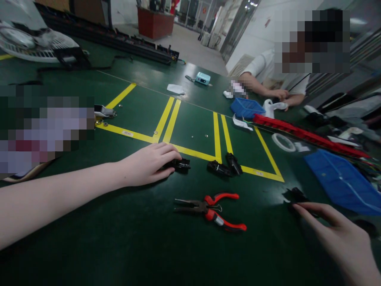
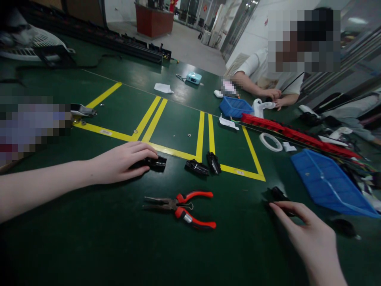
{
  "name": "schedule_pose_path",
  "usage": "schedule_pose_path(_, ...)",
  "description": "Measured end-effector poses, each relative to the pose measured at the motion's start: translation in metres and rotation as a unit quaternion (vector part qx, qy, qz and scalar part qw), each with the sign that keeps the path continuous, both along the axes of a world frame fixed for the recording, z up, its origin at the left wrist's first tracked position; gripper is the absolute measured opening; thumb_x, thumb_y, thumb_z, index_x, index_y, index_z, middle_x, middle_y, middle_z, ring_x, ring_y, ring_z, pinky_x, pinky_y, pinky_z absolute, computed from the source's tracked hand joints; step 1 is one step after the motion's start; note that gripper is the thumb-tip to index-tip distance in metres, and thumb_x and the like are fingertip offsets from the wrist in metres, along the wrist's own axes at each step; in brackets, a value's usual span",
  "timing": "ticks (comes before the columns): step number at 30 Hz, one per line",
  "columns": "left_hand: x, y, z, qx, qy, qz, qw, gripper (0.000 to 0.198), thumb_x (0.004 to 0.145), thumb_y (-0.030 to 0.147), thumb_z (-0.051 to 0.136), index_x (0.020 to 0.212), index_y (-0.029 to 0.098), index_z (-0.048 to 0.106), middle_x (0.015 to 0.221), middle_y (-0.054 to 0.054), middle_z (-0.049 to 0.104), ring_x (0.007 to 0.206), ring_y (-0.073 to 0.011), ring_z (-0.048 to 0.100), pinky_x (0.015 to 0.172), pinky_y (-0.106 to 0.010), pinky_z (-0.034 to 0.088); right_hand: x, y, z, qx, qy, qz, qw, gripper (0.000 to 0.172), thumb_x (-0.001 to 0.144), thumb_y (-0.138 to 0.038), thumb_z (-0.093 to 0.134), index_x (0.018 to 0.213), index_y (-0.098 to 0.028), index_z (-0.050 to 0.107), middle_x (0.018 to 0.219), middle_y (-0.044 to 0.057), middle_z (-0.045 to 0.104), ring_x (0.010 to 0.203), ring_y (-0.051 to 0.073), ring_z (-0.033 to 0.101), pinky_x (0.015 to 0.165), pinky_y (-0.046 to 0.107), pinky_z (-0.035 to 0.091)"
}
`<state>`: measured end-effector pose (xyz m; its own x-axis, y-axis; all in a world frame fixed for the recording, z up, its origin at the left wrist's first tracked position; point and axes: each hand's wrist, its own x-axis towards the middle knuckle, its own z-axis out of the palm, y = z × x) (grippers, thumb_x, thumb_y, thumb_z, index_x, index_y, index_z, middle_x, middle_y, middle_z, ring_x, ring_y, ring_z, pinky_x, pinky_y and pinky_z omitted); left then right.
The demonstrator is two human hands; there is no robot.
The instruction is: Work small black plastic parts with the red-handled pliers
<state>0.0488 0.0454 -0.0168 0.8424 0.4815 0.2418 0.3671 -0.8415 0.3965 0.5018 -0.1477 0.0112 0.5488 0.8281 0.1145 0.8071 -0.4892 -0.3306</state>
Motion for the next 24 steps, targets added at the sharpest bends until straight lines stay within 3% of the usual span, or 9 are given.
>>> schedule_pose_path(4, 0.000, -0.001, 0.000, 0.001, -0.007, 0.002, 1.000, 0.028, 0.096, 0.024, 0.054, 0.123, 0.019, 0.056, 0.124, -0.007, 0.061, 0.113, -0.0228, 0.057, 0.097, -0.040, 0.051, -0.001, 0.000, -0.001, 0.021, -0.035, 0.047, 0.998, 0.034, 0.071, -0.059, 0.066, 0.087, -0.029, 0.070, 0.097, 0.008, 0.072, 0.090, 0.033, 0.069, 0.066, 0.043, 0.053)
schedule_pose_path(7, 0.000, -0.001, -0.001, 0.000, -0.011, -0.008, 1.000, 0.024, 0.097, 0.024, 0.053, 0.120, 0.018, 0.058, 0.122, -0.007, 0.062, 0.113, -0.0223, 0.058, 0.097, -0.040, 0.050, -0.025, 0.004, 0.000, 0.122, -0.128, 0.067, 0.982, 0.035, 0.082, -0.056, 0.058, 0.102, -0.028, 0.066, 0.106, 0.011, 0.069, 0.102, 0.034, 0.066, 0.073, 0.046, 0.055)
schedule_pose_path(10, 0.000, 0.000, -0.001, -0.009, -0.018, -0.021, 1.000, 0.021, 0.097, 0.023, 0.052, 0.117, 0.019, 0.061, 0.121, -0.007, 0.063, 0.110, -0.0215, 0.058, 0.095, -0.040, 0.051, -0.066, 0.012, 0.001, 0.167, -0.156, 0.229, 0.946, 0.036, 0.085, -0.049, 0.062, 0.113, -0.027, 0.064, 0.110, 0.010, 0.067, 0.101, 0.031, 0.066, 0.093, 0.049, 0.051)
schedule_pose_path(12, 0.000, 0.000, -0.002, -0.017, -0.022, -0.026, 0.999, 0.021, 0.097, 0.022, 0.052, 0.116, 0.020, 0.062, 0.121, -0.007, 0.063, 0.110, -0.0216, 0.059, 0.094, -0.040, 0.051, -0.096, 0.018, 0.000, 0.093, -0.117, 0.362, 0.920, 0.052, 0.081, -0.052, 0.066, 0.127, -0.029, 0.059, 0.121, 0.009, 0.065, 0.107, 0.030, 0.065, 0.092, 0.046, 0.054)
schedule_pose_path(14, 0.000, 0.001, -0.002, -0.022, -0.026, -0.029, 0.999, 0.021, 0.098, 0.022, 0.052, 0.116, 0.021, 0.063, 0.123, -0.006, 0.063, 0.111, -0.0218, 0.059, 0.094, -0.040, 0.051, -0.120, 0.022, -0.004, 0.033, -0.085, 0.423, 0.901, 0.074, 0.074, -0.063, 0.070, 0.138, -0.030, 0.052, 0.135, 0.011, 0.060, 0.117, 0.035, 0.061, 0.094, 0.050, 0.054)
schedule_pose_path(16, 0.001, 0.001, -0.002, -0.023, -0.028, -0.031, 0.999, 0.022, 0.098, 0.021, 0.052, 0.116, 0.022, 0.063, 0.123, -0.006, 0.064, 0.113, -0.0219, 0.059, 0.095, -0.040, 0.051, -0.135, 0.024, -0.008, -0.035, -0.069, 0.440, 0.895, 0.088, 0.070, -0.065, 0.073, 0.146, -0.031, 0.043, 0.142, 0.011, 0.055, 0.123, 0.036, 0.058, 0.096, 0.052, 0.053)
schedule_pose_path(18, 0.001, 0.001, -0.002, -0.023, -0.028, -0.029, 0.999, 0.023, 0.097, 0.021, 0.053, 0.119, 0.023, 0.062, 0.123, -0.005, 0.065, 0.113, -0.0215, 0.059, 0.095, -0.039, 0.051, -0.143, 0.025, -0.013, -0.051, -0.064, 0.439, 0.895, 0.086, 0.076, -0.060, 0.070, 0.150, -0.031, 0.036, 0.144, 0.011, 0.053, 0.124, 0.035, 0.057, 0.094, 0.050, 0.054)
schedule_pose_path(21, 0.002, 0.000, 0.000, -0.026, -0.023, -0.003, 0.999, 0.037, 0.095, 0.024, 0.059, 0.131, 0.021, 0.053, 0.125, -0.007, 0.065, 0.114, -0.0219, 0.060, 0.096, -0.039, 0.051, -0.148, 0.026, -0.017, -0.030, -0.084, 0.432, 0.897, 0.076, 0.085, -0.051, 0.063, 0.151, -0.029, 0.033, 0.141, 0.013, 0.053, 0.121, 0.033, 0.059, 0.089, 0.048, 0.057)
schedule_pose_path(24, 0.004, -0.001, 0.001, -0.032, -0.017, 0.016, 0.999, 0.046, 0.093, 0.026, 0.062, 0.135, 0.019, 0.047, 0.128, -0.009, 0.063, 0.116, -0.0226, 0.061, 0.098, -0.038, 0.051, -0.152, 0.026, -0.018, 0.007, -0.109, 0.433, 0.895, 0.077, 0.083, -0.050, 0.064, 0.150, -0.024, 0.035, 0.130, 0.016, 0.058, 0.110, 0.032, 0.064, 0.081, 0.045, 0.059)
